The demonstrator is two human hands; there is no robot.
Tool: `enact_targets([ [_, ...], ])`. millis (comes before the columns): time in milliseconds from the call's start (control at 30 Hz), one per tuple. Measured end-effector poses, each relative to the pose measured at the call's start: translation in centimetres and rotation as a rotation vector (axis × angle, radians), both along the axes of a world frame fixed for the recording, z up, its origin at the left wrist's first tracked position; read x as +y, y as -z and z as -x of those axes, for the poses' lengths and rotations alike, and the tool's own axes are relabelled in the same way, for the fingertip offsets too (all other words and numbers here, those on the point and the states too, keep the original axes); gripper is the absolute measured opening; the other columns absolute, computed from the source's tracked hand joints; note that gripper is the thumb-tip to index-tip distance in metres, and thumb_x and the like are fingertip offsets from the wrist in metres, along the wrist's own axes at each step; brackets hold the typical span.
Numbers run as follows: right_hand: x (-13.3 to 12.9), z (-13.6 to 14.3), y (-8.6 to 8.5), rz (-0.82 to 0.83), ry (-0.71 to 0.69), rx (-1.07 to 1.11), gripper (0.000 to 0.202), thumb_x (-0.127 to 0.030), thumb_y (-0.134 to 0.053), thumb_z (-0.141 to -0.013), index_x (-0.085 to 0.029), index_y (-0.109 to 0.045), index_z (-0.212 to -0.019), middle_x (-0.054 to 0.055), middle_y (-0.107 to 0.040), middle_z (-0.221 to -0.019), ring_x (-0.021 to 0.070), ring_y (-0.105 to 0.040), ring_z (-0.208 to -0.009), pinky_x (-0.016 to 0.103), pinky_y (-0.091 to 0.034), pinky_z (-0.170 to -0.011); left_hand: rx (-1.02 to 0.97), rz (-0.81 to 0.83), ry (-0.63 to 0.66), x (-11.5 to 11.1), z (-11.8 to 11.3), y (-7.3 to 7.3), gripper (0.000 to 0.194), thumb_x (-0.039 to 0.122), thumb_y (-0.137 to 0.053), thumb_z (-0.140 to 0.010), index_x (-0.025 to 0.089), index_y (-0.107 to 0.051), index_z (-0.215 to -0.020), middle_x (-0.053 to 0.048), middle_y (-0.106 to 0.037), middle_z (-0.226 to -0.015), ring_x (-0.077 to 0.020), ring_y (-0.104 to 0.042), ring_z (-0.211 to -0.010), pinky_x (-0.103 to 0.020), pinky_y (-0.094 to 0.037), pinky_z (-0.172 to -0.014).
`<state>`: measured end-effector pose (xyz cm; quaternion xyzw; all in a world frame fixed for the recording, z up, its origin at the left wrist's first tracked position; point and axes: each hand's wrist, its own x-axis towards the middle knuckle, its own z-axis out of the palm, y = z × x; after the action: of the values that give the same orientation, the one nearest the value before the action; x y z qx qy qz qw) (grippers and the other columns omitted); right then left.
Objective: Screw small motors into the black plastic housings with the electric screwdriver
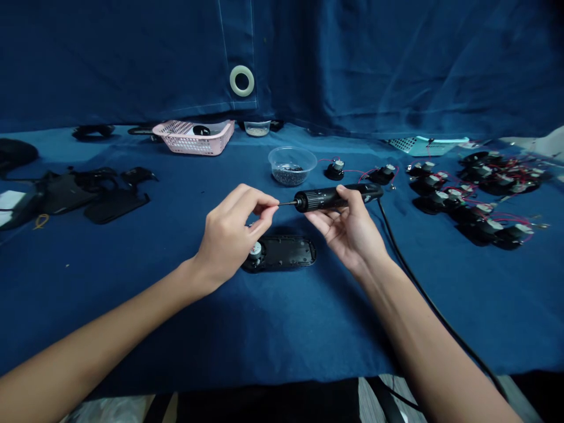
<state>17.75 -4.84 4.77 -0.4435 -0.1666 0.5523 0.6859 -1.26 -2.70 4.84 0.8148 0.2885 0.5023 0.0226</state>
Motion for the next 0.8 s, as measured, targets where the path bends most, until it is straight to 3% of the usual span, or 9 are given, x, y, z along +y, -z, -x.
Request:
enact_targets([
  [233,-0.01,0.26,0.02,0.01,-0.013,0.045,0.024,-0.031,-0.055,-0.089,-0.008,-0.056,-0.097,0.015,-0.07,-0.083,0.0194,-0.073,-0.073,0.026,-0.063,-0.072,0.051,-0.091,0.015,0.32,0.21,-0.01,0.011,0.008,-0.059,-0.09,0.018,-0.063,-0.094,-0.002,-0.068,-0.089,-0.0117,-0.063,-0.082,-0.025,-0.051,-0.075],
  [567,-0.22,0.55,-0.1,-0.003,-0.022,0.074,0.022,-0.033,-0.055,-0.09,-0.011,-0.055,-0.095,0.011,-0.069,-0.081,0.0169,-0.072,-0.073,0.024,-0.063,-0.073,-0.014,-0.074,-0.022,0.05,0.05,-0.06,0.012,0.013,-0.062,-0.09,0.022,-0.064,-0.098,0.0,-0.069,-0.09,-0.0128,-0.066,-0.082,-0.027,-0.053,-0.077],
  [800,-0.32,0.61,-0.11,-0.014,-0.011,0.075,0.023,-0.032,-0.056,-0.089,-0.01,-0.056,-0.094,0.011,-0.068,-0.082,0.0167,-0.072,-0.073,0.025,-0.063,-0.072,-0.067,-0.051,-0.057,0.09,0.1,0.12,0.006,0.015,-0.066,-0.088,0.021,-0.064,-0.089,0.002,-0.069,-0.085,-0.0105,-0.064,-0.074,-0.024,-0.052,-0.071],
])
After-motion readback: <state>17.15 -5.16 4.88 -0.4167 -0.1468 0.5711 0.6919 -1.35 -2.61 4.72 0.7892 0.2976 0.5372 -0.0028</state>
